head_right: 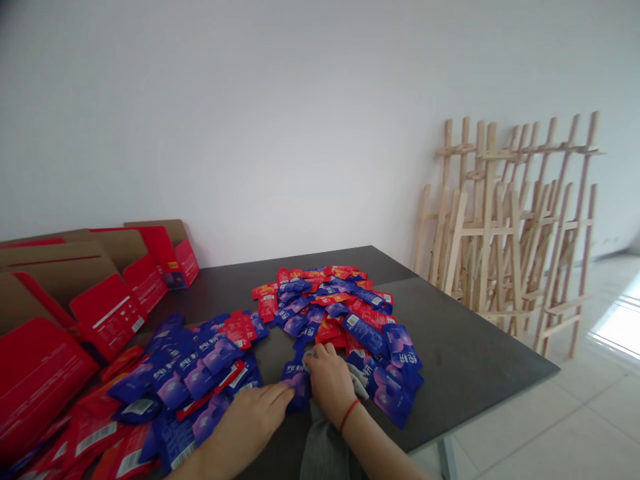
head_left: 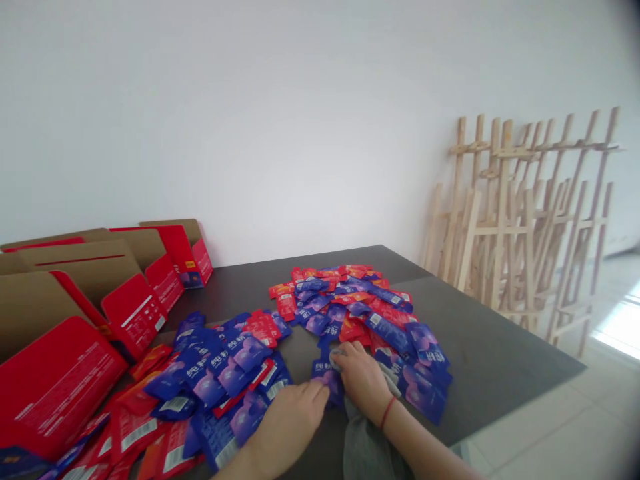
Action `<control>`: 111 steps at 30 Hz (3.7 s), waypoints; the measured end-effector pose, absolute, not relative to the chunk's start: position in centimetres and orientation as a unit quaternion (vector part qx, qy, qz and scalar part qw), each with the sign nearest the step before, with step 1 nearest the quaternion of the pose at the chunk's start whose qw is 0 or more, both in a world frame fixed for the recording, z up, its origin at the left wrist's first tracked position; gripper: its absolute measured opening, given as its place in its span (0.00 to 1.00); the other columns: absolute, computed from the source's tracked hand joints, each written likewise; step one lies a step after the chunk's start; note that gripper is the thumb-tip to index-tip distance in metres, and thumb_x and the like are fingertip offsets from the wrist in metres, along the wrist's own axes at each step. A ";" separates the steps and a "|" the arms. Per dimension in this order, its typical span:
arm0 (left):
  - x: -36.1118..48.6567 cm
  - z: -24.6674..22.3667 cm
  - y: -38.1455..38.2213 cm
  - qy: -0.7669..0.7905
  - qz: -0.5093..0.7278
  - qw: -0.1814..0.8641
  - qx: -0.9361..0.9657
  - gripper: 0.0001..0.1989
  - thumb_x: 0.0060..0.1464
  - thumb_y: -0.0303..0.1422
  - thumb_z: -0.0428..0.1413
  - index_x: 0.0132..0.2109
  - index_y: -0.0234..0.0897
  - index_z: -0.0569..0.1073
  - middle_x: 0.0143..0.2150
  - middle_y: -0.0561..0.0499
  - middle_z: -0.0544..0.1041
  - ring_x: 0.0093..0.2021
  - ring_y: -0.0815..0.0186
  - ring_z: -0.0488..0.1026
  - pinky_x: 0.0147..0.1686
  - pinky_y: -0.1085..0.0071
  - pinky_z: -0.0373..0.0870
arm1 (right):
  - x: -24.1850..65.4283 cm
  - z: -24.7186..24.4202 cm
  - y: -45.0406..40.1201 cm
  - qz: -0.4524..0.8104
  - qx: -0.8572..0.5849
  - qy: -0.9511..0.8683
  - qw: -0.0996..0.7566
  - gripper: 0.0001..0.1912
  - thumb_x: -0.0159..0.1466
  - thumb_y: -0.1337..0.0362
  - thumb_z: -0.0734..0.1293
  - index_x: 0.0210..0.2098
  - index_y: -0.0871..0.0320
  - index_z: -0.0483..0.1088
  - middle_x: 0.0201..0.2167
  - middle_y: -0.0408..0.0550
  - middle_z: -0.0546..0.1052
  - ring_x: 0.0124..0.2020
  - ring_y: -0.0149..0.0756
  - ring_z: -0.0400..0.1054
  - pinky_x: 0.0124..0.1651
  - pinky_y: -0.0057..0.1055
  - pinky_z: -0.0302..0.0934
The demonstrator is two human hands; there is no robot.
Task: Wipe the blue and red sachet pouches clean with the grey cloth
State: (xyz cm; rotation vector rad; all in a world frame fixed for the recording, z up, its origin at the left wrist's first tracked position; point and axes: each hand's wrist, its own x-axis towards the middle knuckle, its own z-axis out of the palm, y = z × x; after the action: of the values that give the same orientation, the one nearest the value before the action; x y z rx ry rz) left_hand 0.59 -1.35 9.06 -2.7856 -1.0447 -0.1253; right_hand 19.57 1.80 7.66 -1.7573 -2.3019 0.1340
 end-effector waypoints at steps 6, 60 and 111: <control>-7.1 14.6 1.0 -0.457 -0.131 0.193 -0.859 0.18 0.66 0.24 0.45 0.55 0.34 0.76 0.51 0.41 0.80 0.48 0.56 0.79 0.46 0.64 0.75 | 20.1 6.1 0.8 0.070 -0.579 -0.794 0.170 0.25 0.62 0.77 0.60 0.52 0.50 0.76 0.56 0.46 0.75 0.54 0.42 0.64 0.56 0.32 0.60; 0.5 3.7 -0.1 -0.416 -0.195 -0.073 -0.886 0.33 0.56 0.21 0.54 0.68 0.36 0.62 0.66 0.38 0.67 0.65 0.53 0.66 0.62 0.54 0.66 | 24.1 7.9 -3.3 0.136 -0.453 -0.873 0.117 0.32 0.54 0.78 0.61 0.54 0.50 0.74 0.58 0.46 0.74 0.57 0.46 0.64 0.60 0.42 0.60; 1.6 7.4 0.1 -0.432 -0.071 -0.170 -0.883 0.49 0.50 0.33 0.68 0.72 0.35 0.52 0.73 0.35 0.56 0.73 0.51 0.50 0.68 0.49 0.50 | 22.1 6.7 -2.3 0.024 -0.542 -0.833 0.107 0.16 0.66 0.73 0.62 0.47 0.53 0.77 0.47 0.50 0.78 0.48 0.46 0.67 0.48 0.37 0.63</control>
State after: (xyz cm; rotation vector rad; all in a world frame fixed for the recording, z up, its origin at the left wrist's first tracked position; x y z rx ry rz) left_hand 1.55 0.14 7.38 -3.1211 -1.5266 -0.2521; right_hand 22.14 -2.31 6.73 -1.5947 -2.4538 0.0706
